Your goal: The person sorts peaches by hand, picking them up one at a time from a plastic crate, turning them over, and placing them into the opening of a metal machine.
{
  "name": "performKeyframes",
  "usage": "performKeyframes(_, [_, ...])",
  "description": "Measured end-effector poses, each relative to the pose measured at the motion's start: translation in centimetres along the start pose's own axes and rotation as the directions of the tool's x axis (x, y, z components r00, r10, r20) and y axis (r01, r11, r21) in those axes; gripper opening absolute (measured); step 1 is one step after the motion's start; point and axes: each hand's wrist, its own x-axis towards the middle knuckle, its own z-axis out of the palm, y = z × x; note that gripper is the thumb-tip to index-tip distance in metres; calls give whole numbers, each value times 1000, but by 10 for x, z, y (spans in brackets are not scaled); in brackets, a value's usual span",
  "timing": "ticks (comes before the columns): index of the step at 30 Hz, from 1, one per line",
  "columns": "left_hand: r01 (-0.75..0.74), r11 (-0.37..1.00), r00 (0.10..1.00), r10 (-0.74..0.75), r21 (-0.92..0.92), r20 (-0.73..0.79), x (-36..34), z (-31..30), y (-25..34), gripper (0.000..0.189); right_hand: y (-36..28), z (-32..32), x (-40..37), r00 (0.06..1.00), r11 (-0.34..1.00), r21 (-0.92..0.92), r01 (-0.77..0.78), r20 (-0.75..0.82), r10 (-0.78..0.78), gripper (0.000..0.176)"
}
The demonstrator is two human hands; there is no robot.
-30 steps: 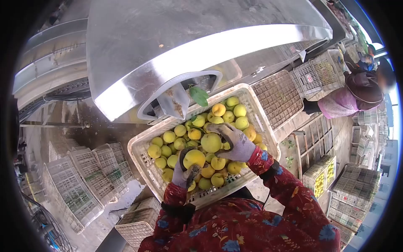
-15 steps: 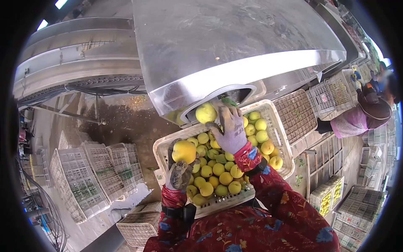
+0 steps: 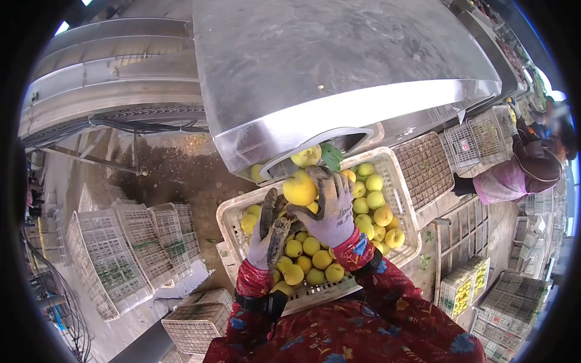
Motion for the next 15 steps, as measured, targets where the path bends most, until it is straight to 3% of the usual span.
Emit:
performKeyframes(3, [145,983,977,-125,113,-171,-3,-32,-21,59,27,45,13,979,985,-110,-129,-173,109,70])
performKeyframes(6, [152,988,970,-141,40,-198,-4,-51,-49,53,41,67,51,986,966,-199,-163,-80,150,75])
performKeyframes(8, [169,984,961,-151,59,-231,-7,-56,-61,52,43,60,56,990,983,-121,-139,-38,135,78])
performKeyframes(10, [97,894,978,-4,437,-209,-12,-69,-82,52,31,35,59,984,987,-26,-162,-77,159,78])
performKeyframes(11, [60,793,983,57,606,-172,-17,-78,-91,52,27,18,52,972,982,112,-154,-163,171,72])
performKeyframes(12, [238,420,971,-100,876,-216,-14,-41,-54,60,33,9,38,962,967,213,-141,-200,184,67])
performKeyframes(13, [208,252,975,-134,945,-179,-19,-41,-60,63,39,-3,21,952,944,308,-119,-236,197,61])
performKeyframes(15, [87,-89,969,-224,992,-105,-30,-41,-88,68,62,-34,-26,979,979,-27,-204,21,204,48])
